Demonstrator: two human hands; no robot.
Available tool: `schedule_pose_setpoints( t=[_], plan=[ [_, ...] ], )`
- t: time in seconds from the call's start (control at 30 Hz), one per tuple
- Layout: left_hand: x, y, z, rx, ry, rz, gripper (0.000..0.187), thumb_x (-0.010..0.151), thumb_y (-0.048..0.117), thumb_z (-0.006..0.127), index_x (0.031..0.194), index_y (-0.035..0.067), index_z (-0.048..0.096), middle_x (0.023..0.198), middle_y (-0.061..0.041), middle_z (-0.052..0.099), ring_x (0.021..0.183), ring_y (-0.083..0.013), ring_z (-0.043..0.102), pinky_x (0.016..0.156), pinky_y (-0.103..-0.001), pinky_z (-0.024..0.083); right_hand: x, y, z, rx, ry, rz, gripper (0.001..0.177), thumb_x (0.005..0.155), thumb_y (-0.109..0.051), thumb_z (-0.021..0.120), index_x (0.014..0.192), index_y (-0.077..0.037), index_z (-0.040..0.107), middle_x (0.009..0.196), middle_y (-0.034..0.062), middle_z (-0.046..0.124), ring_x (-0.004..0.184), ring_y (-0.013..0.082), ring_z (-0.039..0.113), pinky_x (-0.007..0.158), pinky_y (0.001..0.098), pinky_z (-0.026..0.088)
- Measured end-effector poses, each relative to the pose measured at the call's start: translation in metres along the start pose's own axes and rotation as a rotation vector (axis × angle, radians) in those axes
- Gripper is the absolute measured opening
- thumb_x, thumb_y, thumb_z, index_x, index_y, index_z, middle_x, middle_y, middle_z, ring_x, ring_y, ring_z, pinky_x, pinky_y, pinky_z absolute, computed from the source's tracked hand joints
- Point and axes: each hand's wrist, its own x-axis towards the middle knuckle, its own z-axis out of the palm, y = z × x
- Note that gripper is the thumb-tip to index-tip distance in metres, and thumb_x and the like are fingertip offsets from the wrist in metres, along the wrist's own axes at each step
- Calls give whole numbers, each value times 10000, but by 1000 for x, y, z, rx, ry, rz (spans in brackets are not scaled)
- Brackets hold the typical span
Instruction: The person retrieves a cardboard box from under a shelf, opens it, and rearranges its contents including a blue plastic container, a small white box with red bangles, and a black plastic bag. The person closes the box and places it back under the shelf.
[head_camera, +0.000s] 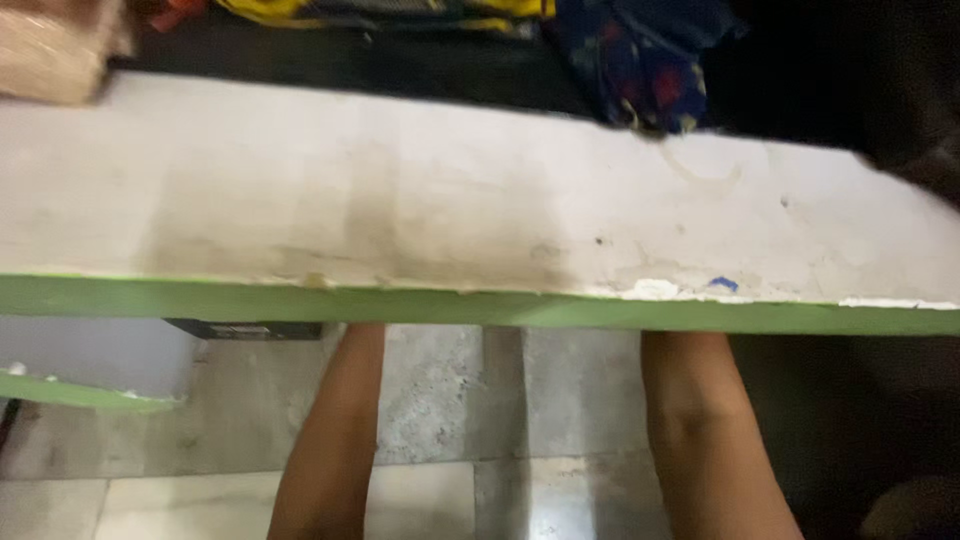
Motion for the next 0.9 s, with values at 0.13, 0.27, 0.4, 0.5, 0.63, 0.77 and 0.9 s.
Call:
schedule_pose_setpoints(
  t=[0.13,0.27,0.4,0.5,0.63,0.77,0.9],
  plan=[
    [-45,8,11,81,-48,165,480,913,399,702,1251,68,624,1268,-210,617,1229,-401,538,1051,-558,413,0,-18,-1,23,21,-1,386,1097,-315,420,1220,6,596,1112,143,619,1009,256,602,864,454,543],
    [-69,28,5,196,-40,275,434,928,401,685,1217,78,657,1235,-200,643,1204,-397,558,1038,-563,425,-31,-30,1,11,28,16,387,1094,-309,415,1213,13,594,1101,146,613,996,256,599,852,457,545],
    [-82,51,-29,43,360,421,395,944,403,668,1183,89,690,1201,-190,669,1179,-392,577,1025,-569,438,-66,-59,6,-10,34,-1,387,1092,-304,410,1207,19,591,1091,149,606,984,255,597,841,460,547],
    [-118,54,-53,-290,464,375,723,889,464,737,1308,-81,513,1244,-289,573,1187,-440,530,1005,-572,419,-130,-68,-9,-24,65,48,388,1090,-299,407,1202,24,589,1083,151,602,975,255,595,832,462,549],
    [-199,43,-100,-442,248,169,929,826,514,721,1432,-108,391,1286,-290,518,1182,-421,534,997,-548,426,-246,-87,-46,-382,225,-223,457,1145,-340,425,1243,59,625,1188,197,695,1063,205,587,938,403,479],
    [-294,34,-148,-448,204,168,789,822,501,767,1291,-78,508,1230,-257,538,1174,-389,543,1005,-504,446,-378,-107,-88,-296,298,54,493,1128,-410,408,1098,34,621,1005,212,647,943,312,585,883,429,503],
    [-374,28,-187,-420,111,139,778,802,486,770,1260,-86,508,1220,-249,550,1153,-382,552,1004,-469,457,-484,-131,-132,-394,423,21,510,1103,-465,441,1143,21,589,1034,182,656,955,281,618,856,437,474]
  ],
)
